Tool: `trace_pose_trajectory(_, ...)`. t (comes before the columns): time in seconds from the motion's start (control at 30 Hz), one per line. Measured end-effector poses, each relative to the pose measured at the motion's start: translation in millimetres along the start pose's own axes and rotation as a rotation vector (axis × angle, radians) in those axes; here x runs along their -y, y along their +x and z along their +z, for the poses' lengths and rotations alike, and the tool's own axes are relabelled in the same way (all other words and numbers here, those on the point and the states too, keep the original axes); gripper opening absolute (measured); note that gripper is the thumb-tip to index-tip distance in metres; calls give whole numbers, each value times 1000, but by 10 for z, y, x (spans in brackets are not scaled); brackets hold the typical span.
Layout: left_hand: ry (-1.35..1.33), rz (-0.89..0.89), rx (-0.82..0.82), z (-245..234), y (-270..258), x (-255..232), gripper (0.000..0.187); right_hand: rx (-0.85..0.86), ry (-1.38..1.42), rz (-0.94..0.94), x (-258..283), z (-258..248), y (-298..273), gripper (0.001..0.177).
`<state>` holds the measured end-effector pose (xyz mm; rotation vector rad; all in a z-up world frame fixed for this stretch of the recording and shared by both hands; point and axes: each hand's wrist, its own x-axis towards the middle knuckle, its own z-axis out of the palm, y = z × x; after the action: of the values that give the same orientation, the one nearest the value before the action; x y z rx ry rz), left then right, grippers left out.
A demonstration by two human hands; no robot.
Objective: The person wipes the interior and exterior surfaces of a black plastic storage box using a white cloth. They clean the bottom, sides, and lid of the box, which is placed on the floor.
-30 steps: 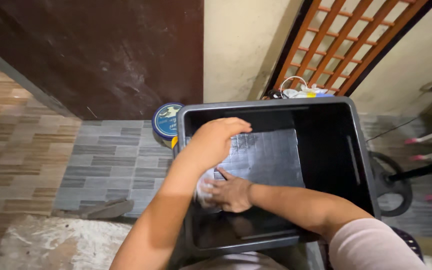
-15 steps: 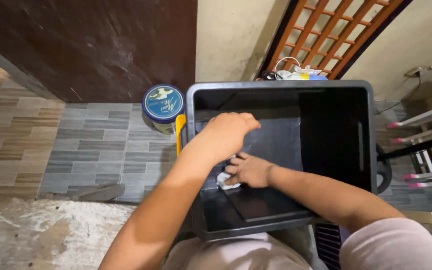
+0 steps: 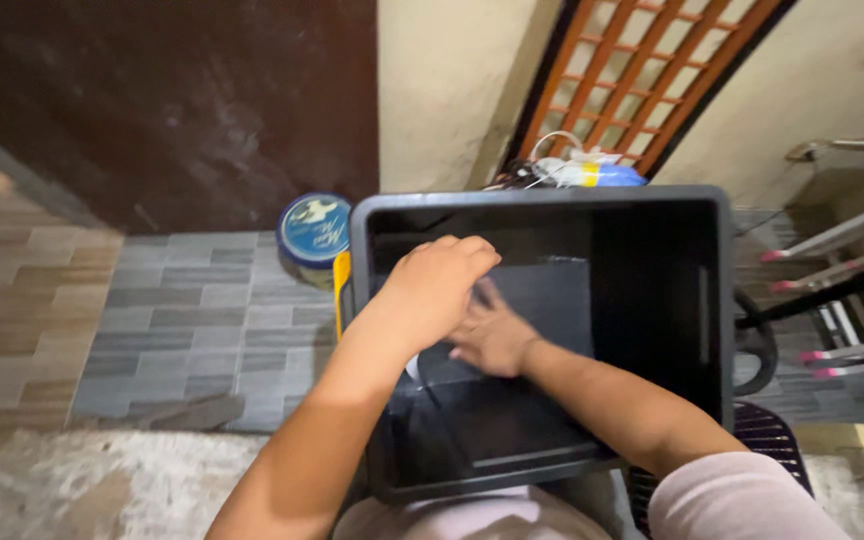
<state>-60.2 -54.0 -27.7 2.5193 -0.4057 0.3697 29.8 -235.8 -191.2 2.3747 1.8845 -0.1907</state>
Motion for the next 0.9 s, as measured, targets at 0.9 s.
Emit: trace_pose_trajectory(0.9,16,101,-28,8,589,272,71,-96,-34,834,-1257,469,-353,71)
